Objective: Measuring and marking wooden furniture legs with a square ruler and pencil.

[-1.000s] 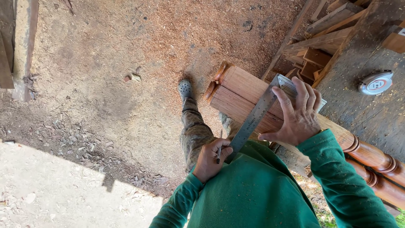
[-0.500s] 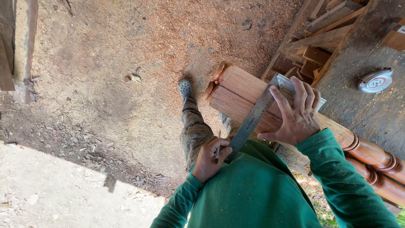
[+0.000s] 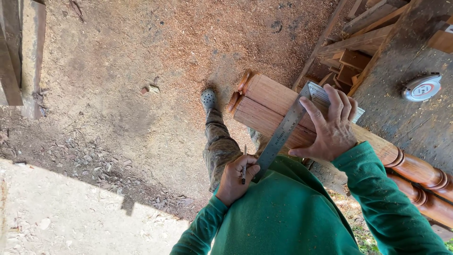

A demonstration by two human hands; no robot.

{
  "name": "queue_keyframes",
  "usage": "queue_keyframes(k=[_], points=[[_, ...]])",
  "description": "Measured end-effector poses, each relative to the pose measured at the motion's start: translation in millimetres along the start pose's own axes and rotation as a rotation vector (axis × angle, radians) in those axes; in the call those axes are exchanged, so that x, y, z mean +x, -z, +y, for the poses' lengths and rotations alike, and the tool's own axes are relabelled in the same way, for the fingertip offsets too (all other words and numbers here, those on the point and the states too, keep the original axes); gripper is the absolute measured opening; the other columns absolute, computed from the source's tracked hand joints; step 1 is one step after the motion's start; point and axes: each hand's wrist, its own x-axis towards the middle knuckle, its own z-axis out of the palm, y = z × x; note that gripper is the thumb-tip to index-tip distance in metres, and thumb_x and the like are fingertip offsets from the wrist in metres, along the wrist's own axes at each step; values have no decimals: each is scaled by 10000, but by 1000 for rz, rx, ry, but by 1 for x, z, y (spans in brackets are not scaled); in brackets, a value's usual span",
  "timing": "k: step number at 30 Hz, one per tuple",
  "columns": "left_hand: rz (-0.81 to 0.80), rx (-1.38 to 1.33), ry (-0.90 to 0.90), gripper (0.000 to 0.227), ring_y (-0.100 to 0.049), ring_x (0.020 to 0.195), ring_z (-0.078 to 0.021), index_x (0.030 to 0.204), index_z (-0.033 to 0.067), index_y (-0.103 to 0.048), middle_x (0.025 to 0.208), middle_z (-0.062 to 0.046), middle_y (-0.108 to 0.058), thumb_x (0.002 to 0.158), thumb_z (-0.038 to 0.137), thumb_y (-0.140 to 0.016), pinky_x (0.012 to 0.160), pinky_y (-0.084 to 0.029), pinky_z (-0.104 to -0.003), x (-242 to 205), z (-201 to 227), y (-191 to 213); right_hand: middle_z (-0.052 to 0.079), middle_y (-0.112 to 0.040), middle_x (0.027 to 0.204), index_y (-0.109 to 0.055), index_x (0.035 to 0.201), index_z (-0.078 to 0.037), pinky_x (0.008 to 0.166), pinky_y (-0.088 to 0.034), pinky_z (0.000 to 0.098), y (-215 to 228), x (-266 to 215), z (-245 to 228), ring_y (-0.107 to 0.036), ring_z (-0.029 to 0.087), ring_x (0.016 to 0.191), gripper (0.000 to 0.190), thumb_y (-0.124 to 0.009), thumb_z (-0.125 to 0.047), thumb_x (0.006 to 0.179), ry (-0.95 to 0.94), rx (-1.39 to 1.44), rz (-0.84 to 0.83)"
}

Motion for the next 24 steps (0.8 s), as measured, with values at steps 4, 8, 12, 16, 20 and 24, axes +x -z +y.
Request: queue_keyframes(k=[4, 8, 12, 16, 20, 24], points=[[-5, 5, 5, 134, -710, 647, -393, 1031, 27, -694, 743, -254, -689, 1024, 160, -692, 516, -564, -433, 0, -1, 0, 278, -227, 1558, -392, 1619, -267, 1075, -160, 725, 4, 2, -4, -258, 523, 1360, 1355, -799, -773, 430, 3, -20, -3], [29, 43, -45, 147, -686, 617, -398, 1029, 56, -708, 704, -243, -661, 1023, 199, -677, 507, -547, -420, 2, 12, 1, 279, -221, 1561, -406, 1609, -268, 1072, -170, 730, 4, 2, -5, -254, 523, 1367, 1348, -788, -775, 420, -6, -40, -15], [278, 232, -341, 372, -645, 731, -303, 1337, 43, -568, 997, -217, -639, 1075, 279, -450, 649, -557, -480, -2, 0, 5, 274, -205, 1567, -355, 1626, -272, 1051, -186, 716, 7, 4, -6, -247, 510, 1380, 1321, -768, -786, 482, 16, -76, -17], [331, 198, -393, 307, -628, 726, -417, 1203, 74, -583, 904, -162, -630, 1074, 314, -443, 737, -559, -455, 29, 49, 5, 308, -223, 1549, -381, 1597, -290, 1089, -173, 703, 2, -2, 0, -249, 511, 1385, 1253, -596, -959, 559, 21, -33, 11], [282, 256, -601, 159, -680, 834, -368, 1098, 90, -691, 937, -117, -717, 962, 164, -655, 759, -562, -439, 79, 63, -12, 260, -184, 1606, -366, 1579, -292, 1107, -200, 720, 2, -4, 0, -220, 486, 1454, 1252, -701, -861, 516, 5, -135, -42], [248, 321, -654, 128, -664, 856, -216, 1056, 99, -711, 860, -85, -755, 958, 115, -631, 819, -526, -356, 115, 62, -30, 257, -183, 1611, -381, 1558, -310, 1112, -206, 707, -1, -8, 2, -218, 477, 1458, 1286, -763, -822, 442, -12, -159, -66]])
